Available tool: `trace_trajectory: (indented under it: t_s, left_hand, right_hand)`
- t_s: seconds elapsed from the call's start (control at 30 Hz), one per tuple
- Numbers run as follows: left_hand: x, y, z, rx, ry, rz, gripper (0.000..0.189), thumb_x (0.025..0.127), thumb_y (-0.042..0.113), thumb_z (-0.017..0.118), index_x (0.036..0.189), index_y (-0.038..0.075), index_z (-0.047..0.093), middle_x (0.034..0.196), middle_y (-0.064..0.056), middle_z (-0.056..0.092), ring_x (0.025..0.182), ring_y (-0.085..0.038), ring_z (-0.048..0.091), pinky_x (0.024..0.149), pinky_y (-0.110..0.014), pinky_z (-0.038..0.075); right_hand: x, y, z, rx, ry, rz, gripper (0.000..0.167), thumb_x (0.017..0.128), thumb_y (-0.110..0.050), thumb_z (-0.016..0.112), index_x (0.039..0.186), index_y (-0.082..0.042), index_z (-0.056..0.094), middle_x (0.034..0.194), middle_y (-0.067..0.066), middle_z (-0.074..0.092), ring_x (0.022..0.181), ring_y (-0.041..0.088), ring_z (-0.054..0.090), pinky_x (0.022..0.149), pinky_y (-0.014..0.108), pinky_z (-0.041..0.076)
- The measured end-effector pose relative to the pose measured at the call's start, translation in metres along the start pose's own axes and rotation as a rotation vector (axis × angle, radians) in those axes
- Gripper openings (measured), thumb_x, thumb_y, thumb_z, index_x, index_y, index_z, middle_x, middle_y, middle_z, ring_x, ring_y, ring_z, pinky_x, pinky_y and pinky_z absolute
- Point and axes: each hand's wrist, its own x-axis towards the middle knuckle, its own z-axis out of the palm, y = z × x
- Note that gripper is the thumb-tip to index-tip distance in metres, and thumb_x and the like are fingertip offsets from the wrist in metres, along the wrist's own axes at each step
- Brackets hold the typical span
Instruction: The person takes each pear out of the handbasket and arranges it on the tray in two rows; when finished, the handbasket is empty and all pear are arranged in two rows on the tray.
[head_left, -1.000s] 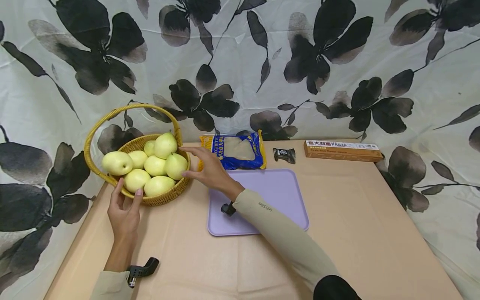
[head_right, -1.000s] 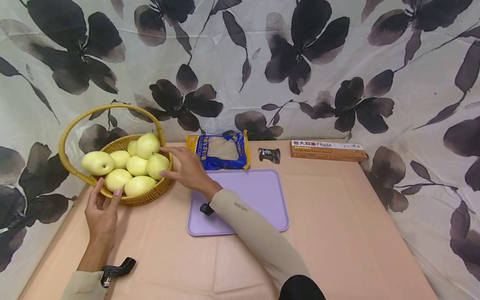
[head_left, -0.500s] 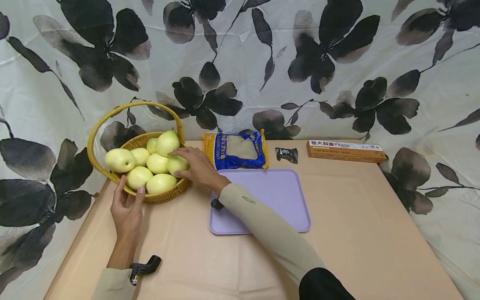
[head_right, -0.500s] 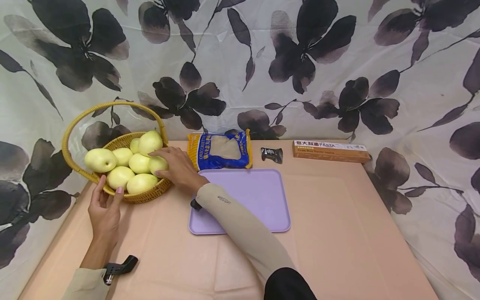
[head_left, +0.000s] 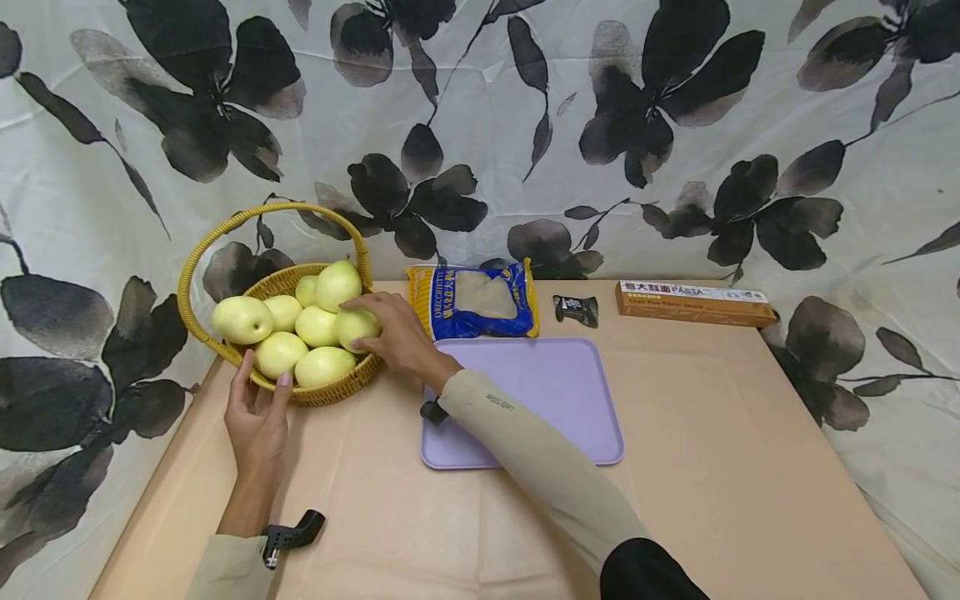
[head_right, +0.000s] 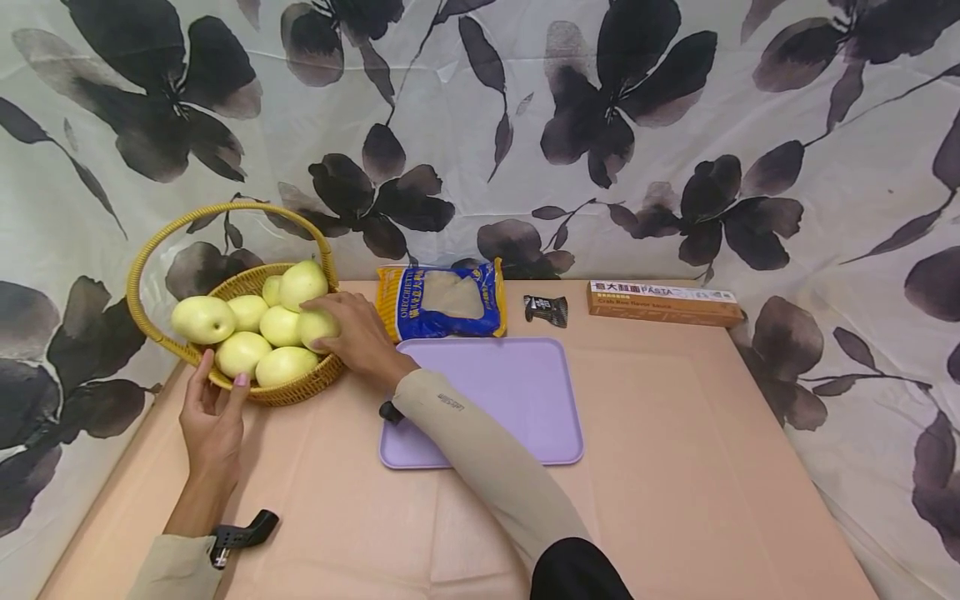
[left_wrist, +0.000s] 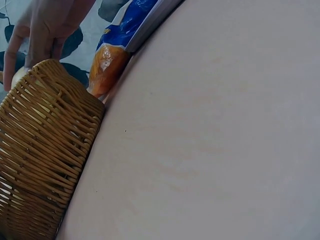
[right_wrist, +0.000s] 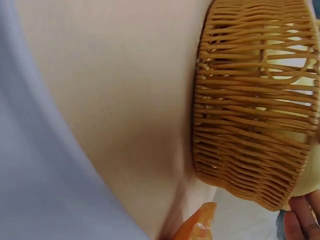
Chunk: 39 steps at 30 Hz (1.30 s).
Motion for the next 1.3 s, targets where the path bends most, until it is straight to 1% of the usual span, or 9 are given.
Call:
trace_trajectory:
  t_s: [0.2, 0.37, 0.47, 0.53, 0.7, 0.87, 0.97, 1.13, 1.3]
  left_hand:
    - [-0.001, 0.000, 0.000, -0.008, 0.002, 0.009, 0.071, 0.102, 0.018, 0.073, 0.164, 0.032, 0.041, 0.175, -0.003, 0.028, 0.164, -0.022, 0.026, 0.117, -0.011, 0.041]
    - [-0.002, -0.001, 0.001, -0.006, -0.002, 0.017, 0.070, 0.102, 0.018, 0.072, 0.164, 0.031, 0.041, 0.174, -0.003, 0.029, 0.163, -0.022, 0.026, 0.118, -0.011, 0.041]
    - [-0.002, -0.001, 0.002, -0.004, -0.007, 0.016, 0.070, 0.102, 0.018, 0.072, 0.164, 0.030, 0.041, 0.174, -0.003, 0.029, 0.163, -0.022, 0.026, 0.118, -0.011, 0.041]
    - [-0.001, -0.001, 0.001, -0.009, -0.009, 0.018, 0.071, 0.102, 0.017, 0.072, 0.164, 0.029, 0.041, 0.175, -0.003, 0.029, 0.163, -0.022, 0.026, 0.118, -0.011, 0.041]
    - [0.000, -0.001, -0.001, -0.019, -0.009, 0.021, 0.071, 0.102, 0.015, 0.072, 0.165, 0.028, 0.040, 0.175, -0.002, 0.028, 0.164, -0.023, 0.026, 0.116, -0.010, 0.042]
    - [0.000, -0.001, -0.002, -0.037, -0.015, 0.008, 0.072, 0.102, 0.015, 0.072, 0.165, 0.029, 0.040, 0.175, -0.004, 0.026, 0.164, -0.026, 0.026, 0.112, -0.008, 0.043]
    - [0.000, -0.001, -0.002, -0.038, -0.016, 0.005, 0.072, 0.102, 0.015, 0.072, 0.165, 0.029, 0.040, 0.175, -0.004, 0.026, 0.163, -0.027, 0.027, 0.112, -0.008, 0.044]
    - [0.000, -0.002, -0.002, -0.029, -0.015, 0.013, 0.072, 0.102, 0.015, 0.072, 0.165, 0.030, 0.040, 0.175, -0.003, 0.027, 0.163, -0.027, 0.027, 0.113, -0.008, 0.043]
    - [0.001, -0.002, -0.003, -0.019, -0.014, 0.023, 0.071, 0.103, 0.015, 0.072, 0.164, 0.030, 0.040, 0.175, -0.002, 0.027, 0.163, -0.026, 0.027, 0.115, -0.009, 0.042]
  right_hand:
    - [-0.006, -0.004, -0.010, 0.120, 0.093, 0.015, 0.059, 0.088, -0.030, 0.089, 0.143, -0.025, 0.067, 0.148, 0.000, 0.065, 0.140, 0.017, 0.056, 0.119, 0.030, 0.047]
    - [-0.013, -0.002, -0.026, 0.282, 0.143, 0.022, 0.060, 0.087, -0.023, 0.090, 0.143, -0.021, 0.068, 0.147, 0.000, 0.066, 0.141, 0.013, 0.056, 0.110, 0.023, 0.054]
    - [-0.020, 0.002, -0.038, 0.374, 0.147, 0.018, 0.060, 0.088, -0.021, 0.089, 0.144, -0.019, 0.067, 0.147, 0.000, 0.066, 0.140, 0.013, 0.057, 0.107, 0.020, 0.055]
    - [-0.026, 0.005, -0.047, 0.434, 0.139, 0.024, 0.059, 0.089, -0.019, 0.088, 0.144, -0.017, 0.067, 0.147, 0.000, 0.066, 0.137, 0.016, 0.060, 0.108, 0.023, 0.056]
    - [-0.040, 0.016, -0.064, 0.545, 0.116, 0.083, 0.058, 0.091, -0.016, 0.085, 0.145, -0.015, 0.066, 0.147, 0.003, 0.064, 0.126, 0.025, 0.069, 0.105, 0.031, 0.060]
    - [-0.055, 0.034, -0.071, 0.539, 0.095, 0.135, 0.059, 0.091, -0.015, 0.085, 0.146, -0.014, 0.065, 0.147, 0.003, 0.065, 0.124, 0.029, 0.069, 0.109, 0.043, 0.059]
    - [-0.064, 0.046, -0.071, 0.519, 0.077, 0.158, 0.059, 0.091, -0.014, 0.085, 0.146, -0.012, 0.065, 0.146, 0.005, 0.066, 0.123, 0.030, 0.069, 0.110, 0.047, 0.057]
    - [-0.078, 0.061, -0.069, 0.478, 0.030, 0.212, 0.058, 0.091, -0.015, 0.085, 0.146, -0.012, 0.065, 0.146, 0.006, 0.066, 0.123, 0.028, 0.069, 0.111, 0.044, 0.057]
    - [-0.090, 0.069, -0.065, 0.447, -0.018, 0.280, 0.058, 0.091, -0.018, 0.086, 0.146, -0.015, 0.066, 0.150, 0.004, 0.064, 0.124, 0.026, 0.067, 0.110, 0.041, 0.057]
